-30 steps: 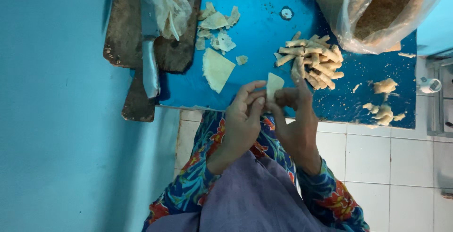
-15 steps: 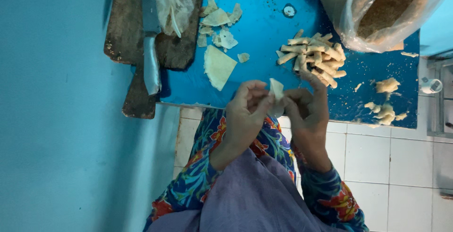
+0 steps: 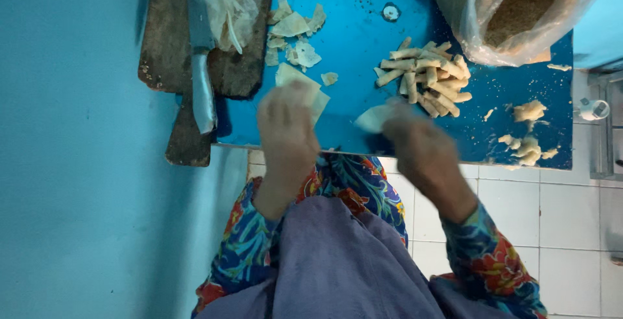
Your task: The person sits at a blue table and shapes pieces of dough by hand, rolling and pinching each piece between the fingers into a short cylinder and adding it to a pile of finished dough sticks. They occasionally reach into a bag of brown powder and handle dough scraps on the table.
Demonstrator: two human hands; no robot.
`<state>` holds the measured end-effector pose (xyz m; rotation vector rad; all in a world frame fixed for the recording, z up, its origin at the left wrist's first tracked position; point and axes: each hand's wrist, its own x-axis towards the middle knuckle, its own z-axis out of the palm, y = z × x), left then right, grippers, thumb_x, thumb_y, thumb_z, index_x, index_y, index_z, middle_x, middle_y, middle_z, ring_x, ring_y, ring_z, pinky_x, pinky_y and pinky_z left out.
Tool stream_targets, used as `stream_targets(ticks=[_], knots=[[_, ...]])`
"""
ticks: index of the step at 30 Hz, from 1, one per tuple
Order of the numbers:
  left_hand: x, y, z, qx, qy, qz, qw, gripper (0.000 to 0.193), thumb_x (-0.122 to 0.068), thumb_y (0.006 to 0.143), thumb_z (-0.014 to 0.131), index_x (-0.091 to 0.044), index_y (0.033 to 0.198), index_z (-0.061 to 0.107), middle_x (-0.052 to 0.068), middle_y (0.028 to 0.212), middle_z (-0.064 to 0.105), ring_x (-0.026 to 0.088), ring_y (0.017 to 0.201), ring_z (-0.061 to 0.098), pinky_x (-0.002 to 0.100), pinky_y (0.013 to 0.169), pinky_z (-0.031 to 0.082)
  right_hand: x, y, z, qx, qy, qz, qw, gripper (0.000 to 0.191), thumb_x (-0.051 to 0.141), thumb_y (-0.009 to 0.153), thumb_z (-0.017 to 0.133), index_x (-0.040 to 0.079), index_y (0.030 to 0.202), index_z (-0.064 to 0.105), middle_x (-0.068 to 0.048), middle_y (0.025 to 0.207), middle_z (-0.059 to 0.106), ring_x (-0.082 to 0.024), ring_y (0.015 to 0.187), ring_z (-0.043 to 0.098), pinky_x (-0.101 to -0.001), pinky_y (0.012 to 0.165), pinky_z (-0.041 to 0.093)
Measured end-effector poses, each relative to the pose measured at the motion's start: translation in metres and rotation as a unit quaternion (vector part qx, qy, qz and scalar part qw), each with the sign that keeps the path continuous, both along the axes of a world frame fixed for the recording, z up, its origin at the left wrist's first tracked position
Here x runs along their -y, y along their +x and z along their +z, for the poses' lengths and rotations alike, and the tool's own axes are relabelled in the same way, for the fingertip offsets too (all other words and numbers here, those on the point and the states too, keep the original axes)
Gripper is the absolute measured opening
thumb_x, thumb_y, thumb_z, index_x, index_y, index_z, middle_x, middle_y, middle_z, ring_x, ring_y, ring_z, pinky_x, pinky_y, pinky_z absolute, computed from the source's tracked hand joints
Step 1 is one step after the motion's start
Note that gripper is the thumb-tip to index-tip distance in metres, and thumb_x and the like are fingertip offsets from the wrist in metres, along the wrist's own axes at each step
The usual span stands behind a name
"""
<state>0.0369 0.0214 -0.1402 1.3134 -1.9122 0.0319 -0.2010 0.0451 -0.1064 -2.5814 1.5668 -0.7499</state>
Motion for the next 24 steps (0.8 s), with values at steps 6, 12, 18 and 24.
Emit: stream_targets(ticks=[6,12,18,24], knots=[[-0.014,-0.024,-0.018,0.075,0.009,-0.202,0.976,0.029,-0.03,0.098,0.072,-0.017,0.124,0.069,0.004,0.137,0.058,0.029,0.136,0.047,0.061,0.117,0.03,-0.034,-0.033,-0.014,0.114,0.036,-0.059,0.991,0.039,-0.017,0.09,0.053,0.006,0.121,0.063,-0.021,0.133,0.063,-0.039,0.118,0.062,-0.0467,0.1,0.051],[-0.013,-0.021,-0.034,0.12,-0.011,-0.226,0.967,0.025,-0.025,0.102,0.071,-0.014,0.124,0.07,-0.003,0.136,0.062,0.02,0.139,0.05,0.056,0.123,0.03,-0.073,-0.119,-0.048,-0.103,-0.04,-0.324,0.94,0.066,-0.021,0.083,0.053,0.017,0.134,0.069,-0.007,0.115,0.057,-0.031,0.116,0.047,-0.045,0.109,0.032],[-0.012,-0.02,-0.036,0.095,0.003,-0.259,0.961,0.022,-0.02,0.102,0.068,-0.011,0.122,0.07,0.002,0.13,0.066,0.021,0.133,0.055,0.054,0.123,0.035,-0.078,-0.124,-0.075,-0.111,-0.038,-0.336,0.935,0.065,-0.018,0.083,0.055,0.022,0.131,0.072,-0.002,0.109,0.056,-0.027,0.118,0.044,-0.0434,0.11,0.027],[-0.014,-0.014,-0.033,0.086,-0.003,-0.281,0.956,0.032,-0.008,0.094,0.066,-0.007,0.125,0.071,0.007,0.13,0.066,0.025,0.13,0.059,0.051,0.119,0.045,-0.068,-0.092,-0.024,0.012,0.014,-0.252,0.968,0.061,-0.02,0.087,0.051,0.026,0.116,0.076,-0.003,0.108,0.059,-0.025,0.108,0.047,-0.0408,0.105,0.034]])
